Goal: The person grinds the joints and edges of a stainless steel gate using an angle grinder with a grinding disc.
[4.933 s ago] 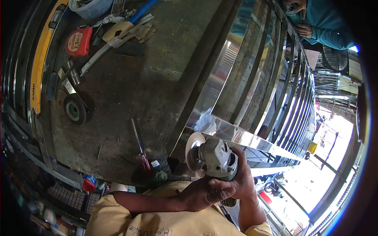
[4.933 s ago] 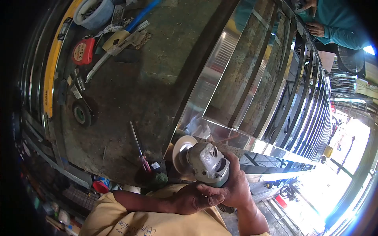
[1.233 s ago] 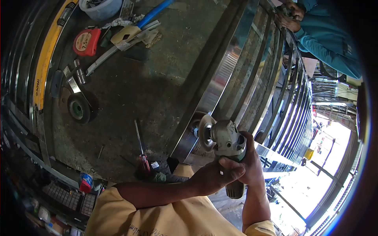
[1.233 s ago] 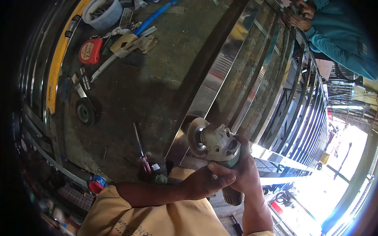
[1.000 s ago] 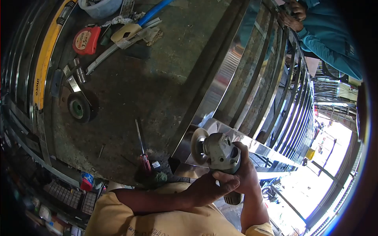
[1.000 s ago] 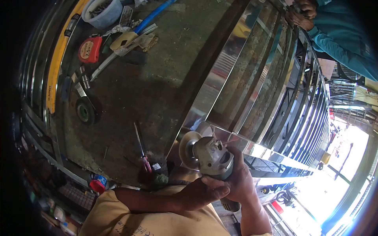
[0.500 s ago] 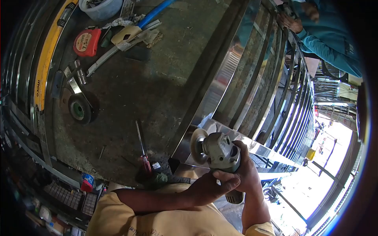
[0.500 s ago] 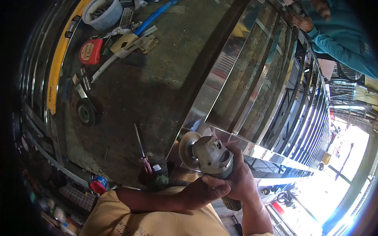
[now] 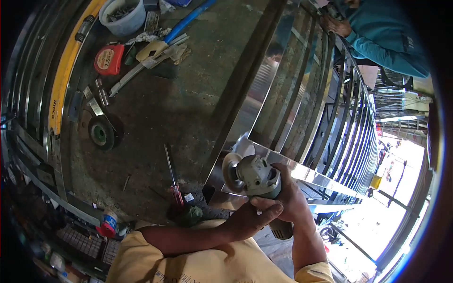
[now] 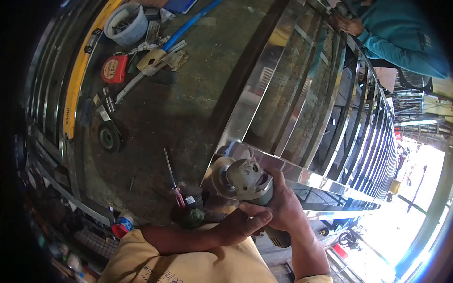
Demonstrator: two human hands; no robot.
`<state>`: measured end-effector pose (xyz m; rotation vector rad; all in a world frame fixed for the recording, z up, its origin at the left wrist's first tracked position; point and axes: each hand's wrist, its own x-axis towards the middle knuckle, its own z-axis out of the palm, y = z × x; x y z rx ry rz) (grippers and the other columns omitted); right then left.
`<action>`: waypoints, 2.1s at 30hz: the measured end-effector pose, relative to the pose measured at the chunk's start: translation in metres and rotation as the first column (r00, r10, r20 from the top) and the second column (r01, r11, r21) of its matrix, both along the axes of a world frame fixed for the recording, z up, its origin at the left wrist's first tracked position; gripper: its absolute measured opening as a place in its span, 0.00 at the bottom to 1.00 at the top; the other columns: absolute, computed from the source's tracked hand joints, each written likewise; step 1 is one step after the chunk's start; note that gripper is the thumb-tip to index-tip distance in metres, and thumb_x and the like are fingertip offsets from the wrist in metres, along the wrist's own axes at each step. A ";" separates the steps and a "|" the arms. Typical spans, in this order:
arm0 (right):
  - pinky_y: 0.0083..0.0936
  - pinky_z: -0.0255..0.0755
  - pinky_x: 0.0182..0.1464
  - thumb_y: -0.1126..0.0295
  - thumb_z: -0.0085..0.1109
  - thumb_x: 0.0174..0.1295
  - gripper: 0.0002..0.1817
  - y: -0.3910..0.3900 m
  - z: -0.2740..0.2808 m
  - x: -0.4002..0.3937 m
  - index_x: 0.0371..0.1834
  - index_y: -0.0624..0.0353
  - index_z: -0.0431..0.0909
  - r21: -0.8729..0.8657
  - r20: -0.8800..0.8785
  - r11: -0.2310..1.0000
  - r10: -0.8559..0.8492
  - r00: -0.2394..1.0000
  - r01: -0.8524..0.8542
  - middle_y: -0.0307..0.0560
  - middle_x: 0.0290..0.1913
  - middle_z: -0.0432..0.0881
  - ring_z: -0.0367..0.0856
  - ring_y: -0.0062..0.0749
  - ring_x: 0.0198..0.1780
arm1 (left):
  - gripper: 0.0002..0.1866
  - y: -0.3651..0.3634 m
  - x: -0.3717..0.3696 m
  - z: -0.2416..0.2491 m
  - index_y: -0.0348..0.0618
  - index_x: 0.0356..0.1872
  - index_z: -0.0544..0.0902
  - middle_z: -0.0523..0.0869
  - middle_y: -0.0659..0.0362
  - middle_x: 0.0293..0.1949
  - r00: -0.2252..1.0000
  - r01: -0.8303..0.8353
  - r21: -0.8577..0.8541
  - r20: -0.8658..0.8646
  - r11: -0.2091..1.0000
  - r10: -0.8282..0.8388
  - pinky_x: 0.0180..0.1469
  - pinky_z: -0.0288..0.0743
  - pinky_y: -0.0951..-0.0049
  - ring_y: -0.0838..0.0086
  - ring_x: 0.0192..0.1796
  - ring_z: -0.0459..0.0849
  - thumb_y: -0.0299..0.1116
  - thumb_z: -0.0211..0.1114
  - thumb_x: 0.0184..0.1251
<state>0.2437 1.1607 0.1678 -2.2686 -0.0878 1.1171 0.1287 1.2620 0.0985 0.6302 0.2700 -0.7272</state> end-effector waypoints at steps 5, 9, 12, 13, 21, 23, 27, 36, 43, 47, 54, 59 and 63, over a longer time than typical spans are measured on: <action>0.39 0.77 0.57 0.43 0.82 0.44 0.56 -0.026 0.026 -0.031 0.70 0.62 0.61 -0.060 -0.031 0.995 0.081 0.996 -0.083 0.64 0.49 0.85 0.86 0.54 0.55 | 0.28 -0.011 -0.029 0.026 0.43 0.51 0.79 0.77 0.63 0.39 0.981 0.172 -0.051 -0.085 0.984 -0.176 0.41 0.74 0.77 0.81 0.38 0.76 0.61 0.56 0.76; 0.30 0.74 0.59 0.55 0.88 0.40 0.57 -0.060 0.044 -0.072 0.70 0.66 0.60 0.162 0.063 0.982 -0.105 0.992 0.093 0.54 0.51 0.84 0.82 0.33 0.55 | 0.30 -0.022 -0.045 0.039 0.42 0.53 0.78 0.77 0.63 0.41 0.932 0.268 0.133 0.217 0.954 -0.292 0.48 0.75 0.76 0.79 0.41 0.77 0.63 0.54 0.76; 0.30 0.73 0.61 0.55 0.89 0.39 0.60 -0.092 0.044 -0.108 0.70 0.68 0.58 0.322 0.096 0.913 -0.294 0.951 0.249 0.50 0.53 0.82 0.79 0.30 0.55 | 0.32 -0.038 -0.062 0.050 0.38 0.59 0.75 0.81 0.59 0.47 0.874 0.197 0.303 0.376 0.932 -0.307 0.55 0.74 0.73 0.75 0.46 0.80 0.61 0.53 0.78; 0.30 0.72 0.61 0.51 0.90 0.35 0.64 -0.102 0.045 -0.117 0.71 0.68 0.57 0.353 0.052 0.879 -0.360 0.932 0.320 0.50 0.55 0.80 0.77 0.31 0.57 | 0.32 -0.048 -0.071 0.047 0.38 0.62 0.72 0.81 0.57 0.49 0.849 0.150 0.350 0.433 0.924 -0.302 0.57 0.74 0.72 0.74 0.48 0.81 0.60 0.54 0.78; 0.31 0.78 0.55 0.41 0.89 0.28 0.70 -0.158 0.055 -0.170 0.72 0.66 0.56 0.781 0.012 0.507 -0.597 0.802 0.365 0.50 0.57 0.77 0.79 0.33 0.55 | 0.40 -0.075 -0.117 0.078 0.38 0.76 0.52 0.78 0.47 0.58 0.784 0.275 0.366 0.450 0.889 -0.427 0.63 0.72 0.66 0.67 0.60 0.79 0.49 0.63 0.76; 0.34 0.82 0.49 0.42 0.88 0.32 0.62 -0.179 0.046 -0.172 0.66 0.67 0.63 0.855 -0.040 0.393 -0.600 0.799 0.338 0.53 0.51 0.80 0.84 0.36 0.49 | 0.40 -0.092 -0.127 0.082 0.37 0.74 0.55 0.78 0.48 0.58 0.739 0.351 0.479 0.386 0.804 -0.552 0.64 0.71 0.65 0.66 0.61 0.78 0.50 0.65 0.75; 0.39 0.85 0.42 0.43 0.83 0.43 0.50 -0.206 0.052 -0.178 0.59 0.69 0.70 0.947 -0.190 0.121 -0.535 0.823 0.297 0.56 0.46 0.82 0.87 0.42 0.42 | 0.43 -0.127 -0.135 0.099 0.39 0.71 0.64 0.79 0.50 0.56 0.689 0.103 0.599 0.533 0.794 -0.491 0.64 0.71 0.63 0.65 0.60 0.78 0.53 0.73 0.65; 0.40 0.81 0.52 0.35 0.72 0.53 0.51 -0.253 0.007 -0.204 0.67 0.66 0.65 0.912 -0.390 -0.306 -0.445 0.806 0.272 0.54 0.54 0.79 0.83 0.42 0.51 | 0.38 -0.164 -0.134 0.128 0.38 0.64 0.71 0.81 0.54 0.49 0.729 0.179 0.617 0.440 0.766 -0.525 0.58 0.72 0.64 0.70 0.52 0.78 0.47 0.76 0.58; 0.42 0.80 0.57 0.43 0.81 0.46 0.48 -0.278 -0.006 -0.228 0.64 0.62 0.71 0.918 -0.396 -0.175 -0.410 0.822 0.356 0.51 0.52 0.84 0.85 0.44 0.52 | 0.42 -0.155 -0.136 0.110 0.40 0.69 0.69 0.87 0.49 0.46 0.551 -0.107 0.825 0.514 0.555 -0.657 0.52 0.78 0.59 0.59 0.47 0.87 0.49 0.75 0.56; 0.32 0.80 0.54 0.46 0.84 0.43 0.44 -0.299 -0.034 -0.241 0.60 0.59 0.76 0.889 -0.455 -0.117 -0.331 0.826 0.443 0.44 0.51 0.85 0.84 0.34 0.53 | 0.45 -0.155 -0.145 0.176 0.40 0.71 0.67 0.87 0.41 0.47 0.530 -0.004 0.949 0.270 0.316 -0.804 0.54 0.78 0.57 0.51 0.51 0.87 0.52 0.72 0.55; 0.24 0.76 0.38 0.42 0.83 0.43 0.53 -0.302 -0.008 -0.260 0.70 0.55 0.67 0.907 -0.415 0.000 -0.180 0.892 0.422 0.42 0.46 0.84 0.83 0.27 0.38 | 0.48 -0.155 -0.169 0.148 0.43 0.75 0.63 0.87 0.39 0.47 0.446 -0.224 0.949 0.302 0.222 -0.843 0.54 0.78 0.53 0.44 0.51 0.86 0.56 0.71 0.57; 0.24 0.75 0.38 0.45 0.84 0.44 0.54 -0.308 -0.016 -0.256 0.71 0.56 0.65 0.897 -0.436 0.023 -0.106 0.894 0.441 0.43 0.46 0.84 0.82 0.26 0.38 | 0.46 -0.163 -0.181 0.151 0.45 0.74 0.64 0.86 0.39 0.48 0.548 -0.091 0.984 0.177 0.152 -0.818 0.54 0.77 0.51 0.42 0.51 0.85 0.55 0.71 0.57; 0.21 0.72 0.37 0.47 0.85 0.43 0.54 -0.315 -0.030 -0.234 0.71 0.56 0.65 0.929 -0.361 0.082 -0.018 0.932 0.362 0.43 0.47 0.83 0.80 0.24 0.36 | 0.44 -0.170 -0.197 0.157 0.45 0.72 0.65 0.87 0.39 0.47 0.635 -0.157 0.974 0.226 0.163 -0.739 0.53 0.77 0.51 0.43 0.50 0.86 0.55 0.71 0.57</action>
